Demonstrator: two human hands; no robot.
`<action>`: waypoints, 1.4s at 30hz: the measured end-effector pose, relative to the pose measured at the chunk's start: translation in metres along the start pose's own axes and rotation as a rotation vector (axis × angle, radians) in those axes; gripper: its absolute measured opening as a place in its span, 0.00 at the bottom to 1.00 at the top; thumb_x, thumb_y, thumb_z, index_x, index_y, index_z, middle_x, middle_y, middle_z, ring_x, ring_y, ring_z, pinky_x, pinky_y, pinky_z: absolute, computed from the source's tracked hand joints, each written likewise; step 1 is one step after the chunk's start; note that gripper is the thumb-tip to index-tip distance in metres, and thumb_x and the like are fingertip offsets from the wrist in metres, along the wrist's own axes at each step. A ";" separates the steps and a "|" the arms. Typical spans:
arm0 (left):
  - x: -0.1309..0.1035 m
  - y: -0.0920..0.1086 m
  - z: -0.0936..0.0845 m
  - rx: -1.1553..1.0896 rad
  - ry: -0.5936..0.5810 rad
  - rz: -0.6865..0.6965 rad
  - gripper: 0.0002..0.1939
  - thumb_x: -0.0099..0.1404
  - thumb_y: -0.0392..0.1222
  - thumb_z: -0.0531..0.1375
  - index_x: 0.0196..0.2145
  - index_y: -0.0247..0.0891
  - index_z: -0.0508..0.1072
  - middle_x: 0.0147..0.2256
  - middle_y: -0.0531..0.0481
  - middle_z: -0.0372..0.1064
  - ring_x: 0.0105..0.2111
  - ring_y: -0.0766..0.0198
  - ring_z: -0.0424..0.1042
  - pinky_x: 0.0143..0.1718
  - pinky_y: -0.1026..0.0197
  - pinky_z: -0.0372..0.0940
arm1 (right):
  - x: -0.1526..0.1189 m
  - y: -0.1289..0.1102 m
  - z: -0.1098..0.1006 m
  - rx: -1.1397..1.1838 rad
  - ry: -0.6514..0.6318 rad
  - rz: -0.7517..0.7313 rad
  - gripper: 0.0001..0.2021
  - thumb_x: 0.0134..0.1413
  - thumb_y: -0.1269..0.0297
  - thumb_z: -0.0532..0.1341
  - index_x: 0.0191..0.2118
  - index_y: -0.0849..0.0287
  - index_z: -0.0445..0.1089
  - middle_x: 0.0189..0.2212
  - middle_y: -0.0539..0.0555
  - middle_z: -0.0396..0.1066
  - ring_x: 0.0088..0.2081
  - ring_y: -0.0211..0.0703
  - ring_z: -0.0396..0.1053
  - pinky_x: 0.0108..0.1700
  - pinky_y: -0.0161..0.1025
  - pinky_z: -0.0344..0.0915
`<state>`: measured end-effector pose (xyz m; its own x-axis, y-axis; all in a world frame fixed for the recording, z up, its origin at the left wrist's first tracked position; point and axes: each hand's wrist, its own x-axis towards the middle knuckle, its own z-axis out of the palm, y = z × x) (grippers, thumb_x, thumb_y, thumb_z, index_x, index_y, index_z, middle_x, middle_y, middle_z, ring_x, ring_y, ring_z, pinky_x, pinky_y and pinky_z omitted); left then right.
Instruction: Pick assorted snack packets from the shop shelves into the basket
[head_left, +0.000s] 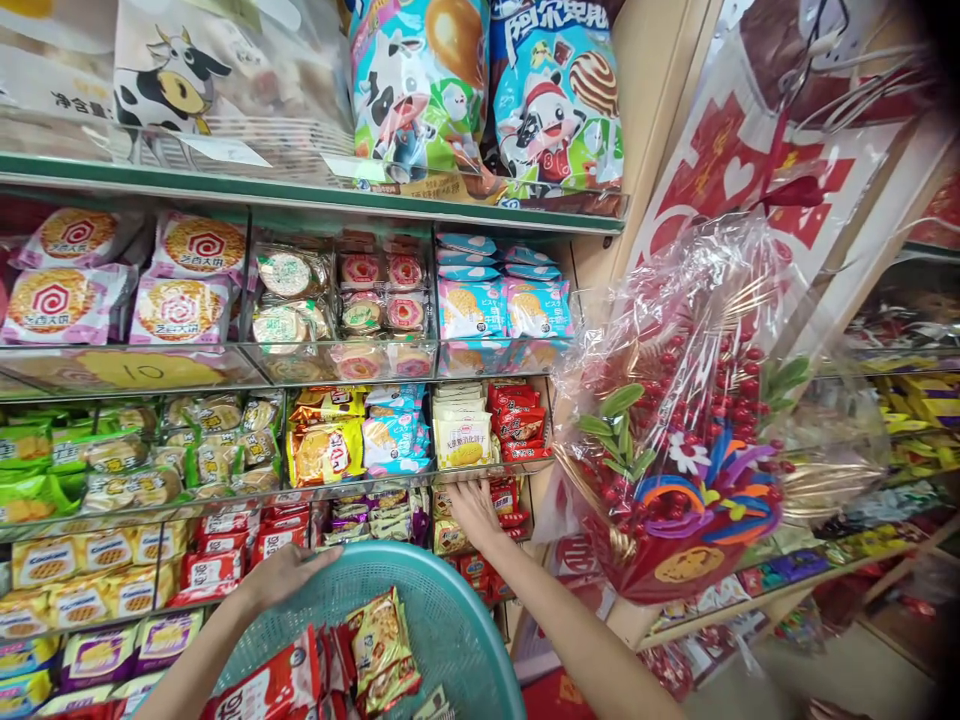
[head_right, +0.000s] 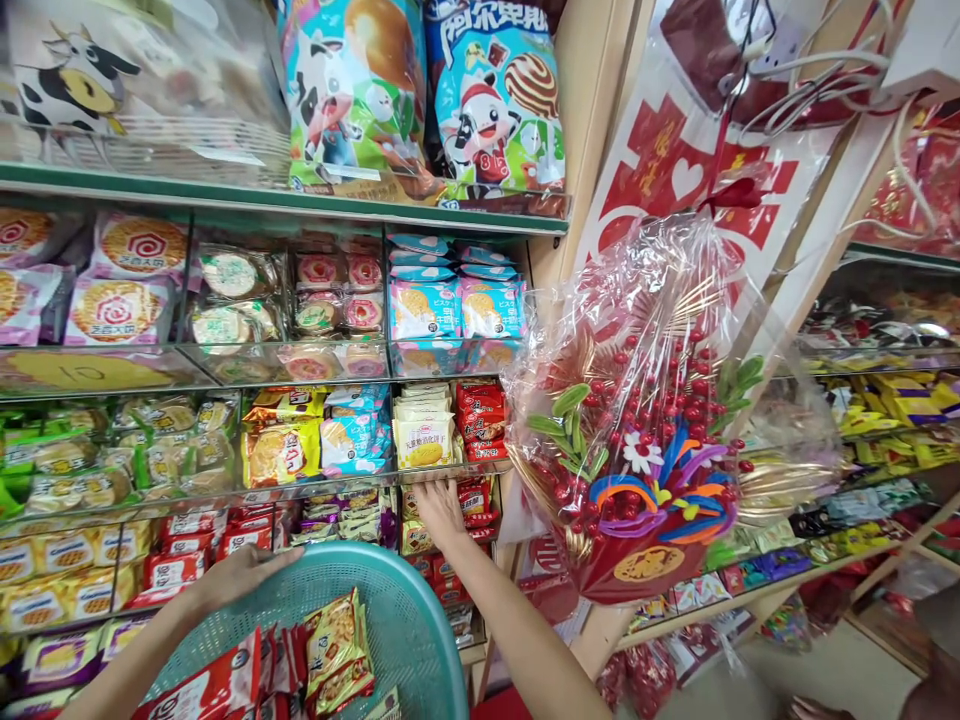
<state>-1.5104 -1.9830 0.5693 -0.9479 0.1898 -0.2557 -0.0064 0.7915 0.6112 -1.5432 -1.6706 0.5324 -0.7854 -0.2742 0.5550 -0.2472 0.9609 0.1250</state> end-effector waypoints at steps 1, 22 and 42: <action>-0.001 0.002 0.000 -0.011 -0.007 0.000 0.31 0.48 0.69 0.51 0.22 0.37 0.75 0.16 0.49 0.66 0.22 0.58 0.67 0.29 0.61 0.57 | 0.000 0.000 -0.001 0.011 -0.010 0.006 0.19 0.51 0.73 0.53 0.51 0.58 0.58 0.45 0.61 0.66 0.49 0.51 0.59 0.52 0.52 0.49; 0.004 -0.005 0.001 -0.039 -0.004 0.016 0.30 0.47 0.69 0.50 0.21 0.38 0.74 0.17 0.49 0.67 0.22 0.58 0.68 0.28 0.62 0.58 | -0.012 0.026 0.007 0.187 0.141 -0.089 0.10 0.54 0.60 0.56 0.42 0.57 0.63 0.39 0.54 0.69 0.43 0.44 0.63 0.46 0.42 0.55; 0.000 0.000 0.001 -0.002 0.007 -0.052 0.33 0.47 0.71 0.49 0.21 0.38 0.75 0.20 0.47 0.71 0.26 0.54 0.70 0.33 0.59 0.59 | -0.026 0.040 0.021 0.120 0.376 -0.296 0.11 0.53 0.74 0.53 0.42 0.56 0.62 0.45 0.54 0.66 0.50 0.41 0.57 0.52 0.47 0.46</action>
<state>-1.5106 -1.9824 0.5688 -0.9486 0.1439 -0.2817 -0.0567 0.7988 0.5990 -1.5442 -1.6253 0.5060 -0.4179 -0.4806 0.7710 -0.5101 0.8264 0.2386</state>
